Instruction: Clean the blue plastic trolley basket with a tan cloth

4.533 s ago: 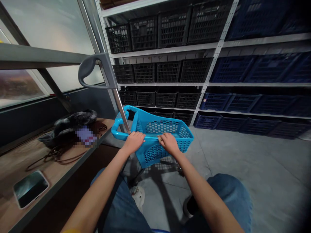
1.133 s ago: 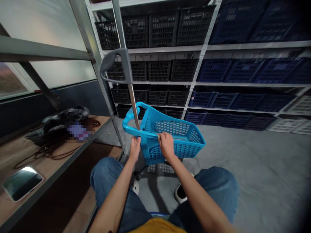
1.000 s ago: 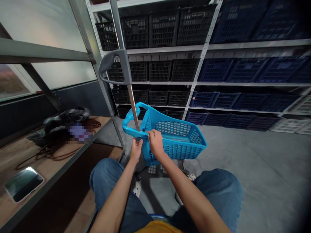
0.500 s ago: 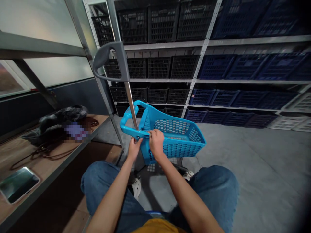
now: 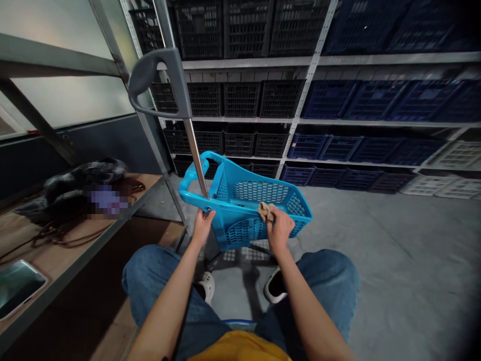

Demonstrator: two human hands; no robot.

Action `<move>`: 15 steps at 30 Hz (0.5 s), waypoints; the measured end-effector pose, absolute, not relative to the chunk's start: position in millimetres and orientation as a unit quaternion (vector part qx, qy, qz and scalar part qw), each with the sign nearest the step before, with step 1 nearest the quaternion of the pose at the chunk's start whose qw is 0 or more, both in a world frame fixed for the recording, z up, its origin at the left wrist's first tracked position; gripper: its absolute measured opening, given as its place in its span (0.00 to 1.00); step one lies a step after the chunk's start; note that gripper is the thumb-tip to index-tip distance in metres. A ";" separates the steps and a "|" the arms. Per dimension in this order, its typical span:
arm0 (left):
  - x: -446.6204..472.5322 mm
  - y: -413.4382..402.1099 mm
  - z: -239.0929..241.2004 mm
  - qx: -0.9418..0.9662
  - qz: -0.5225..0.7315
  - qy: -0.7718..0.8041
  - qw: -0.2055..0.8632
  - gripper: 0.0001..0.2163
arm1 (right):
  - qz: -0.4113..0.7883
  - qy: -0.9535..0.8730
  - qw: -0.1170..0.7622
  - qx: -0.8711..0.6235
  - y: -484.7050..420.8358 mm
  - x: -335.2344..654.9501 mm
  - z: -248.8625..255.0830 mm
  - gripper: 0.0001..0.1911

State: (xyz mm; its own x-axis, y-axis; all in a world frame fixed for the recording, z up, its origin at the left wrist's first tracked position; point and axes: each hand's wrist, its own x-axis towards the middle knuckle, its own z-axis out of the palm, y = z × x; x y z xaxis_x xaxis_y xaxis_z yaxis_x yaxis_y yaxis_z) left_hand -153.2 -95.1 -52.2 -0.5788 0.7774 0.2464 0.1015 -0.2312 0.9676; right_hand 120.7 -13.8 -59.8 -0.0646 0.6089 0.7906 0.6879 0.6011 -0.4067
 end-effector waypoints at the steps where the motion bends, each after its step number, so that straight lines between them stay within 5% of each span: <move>1: -152.7 -95.5 -52.1 0.385 0.682 0.570 0.248 0.23 | -0.041 -0.704 0.534 -0.466 -15.6 120.3 -67.0 0.13; 7: -151.6 -97.5 -48.2 0.392 0.674 0.568 0.265 0.22 | 0.032 -0.652 0.584 -0.483 -36.3 65.5 -83.5 0.10; 15: -148.6 -101.8 -38.8 0.404 0.631 0.622 0.228 0.20 | 0.124 -0.774 0.532 -0.319 -64.7 -11.7 -37.3 0.15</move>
